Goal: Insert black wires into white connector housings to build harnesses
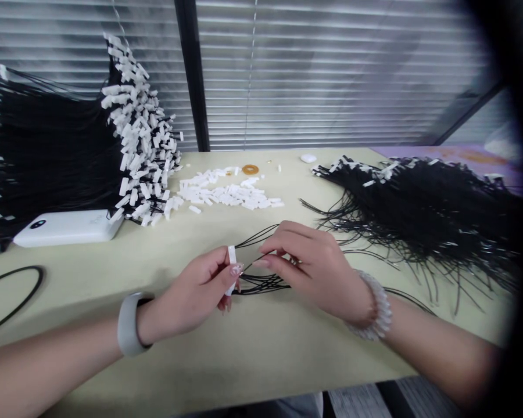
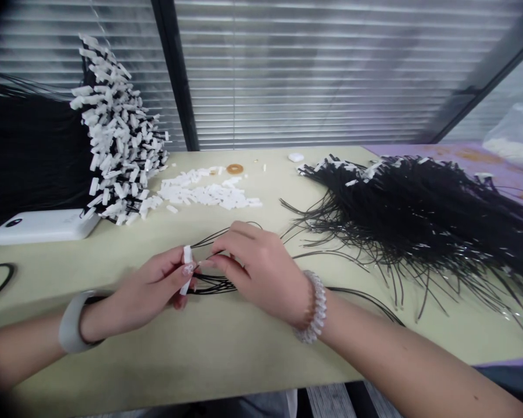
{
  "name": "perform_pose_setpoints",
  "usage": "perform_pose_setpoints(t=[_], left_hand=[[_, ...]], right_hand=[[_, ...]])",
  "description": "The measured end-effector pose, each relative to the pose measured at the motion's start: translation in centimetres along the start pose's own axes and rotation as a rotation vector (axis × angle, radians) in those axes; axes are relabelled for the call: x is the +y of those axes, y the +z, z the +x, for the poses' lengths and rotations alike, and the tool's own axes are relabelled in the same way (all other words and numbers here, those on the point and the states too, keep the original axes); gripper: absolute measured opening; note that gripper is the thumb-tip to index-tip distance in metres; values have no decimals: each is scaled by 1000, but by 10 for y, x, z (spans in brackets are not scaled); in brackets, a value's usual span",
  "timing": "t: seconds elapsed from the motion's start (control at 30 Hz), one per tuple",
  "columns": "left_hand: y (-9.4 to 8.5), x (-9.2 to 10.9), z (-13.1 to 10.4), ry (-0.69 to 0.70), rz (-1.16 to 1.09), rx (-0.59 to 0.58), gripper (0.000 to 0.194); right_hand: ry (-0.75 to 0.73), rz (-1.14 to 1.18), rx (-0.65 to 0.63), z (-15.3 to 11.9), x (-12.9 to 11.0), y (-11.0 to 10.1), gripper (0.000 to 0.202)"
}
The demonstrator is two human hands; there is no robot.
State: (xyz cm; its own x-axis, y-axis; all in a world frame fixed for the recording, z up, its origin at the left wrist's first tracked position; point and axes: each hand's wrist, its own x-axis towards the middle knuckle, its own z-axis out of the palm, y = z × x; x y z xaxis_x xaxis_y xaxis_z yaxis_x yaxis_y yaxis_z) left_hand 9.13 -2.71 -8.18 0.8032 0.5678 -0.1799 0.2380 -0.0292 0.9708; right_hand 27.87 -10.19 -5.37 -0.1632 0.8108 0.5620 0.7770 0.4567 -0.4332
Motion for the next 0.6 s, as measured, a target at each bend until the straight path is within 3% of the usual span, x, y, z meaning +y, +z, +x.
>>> perform_pose_setpoints(t=[0.6], left_hand=[[2,2,0,35,80,-36,25]], right_hand=[[180,169,-50,-1,3,6,34]])
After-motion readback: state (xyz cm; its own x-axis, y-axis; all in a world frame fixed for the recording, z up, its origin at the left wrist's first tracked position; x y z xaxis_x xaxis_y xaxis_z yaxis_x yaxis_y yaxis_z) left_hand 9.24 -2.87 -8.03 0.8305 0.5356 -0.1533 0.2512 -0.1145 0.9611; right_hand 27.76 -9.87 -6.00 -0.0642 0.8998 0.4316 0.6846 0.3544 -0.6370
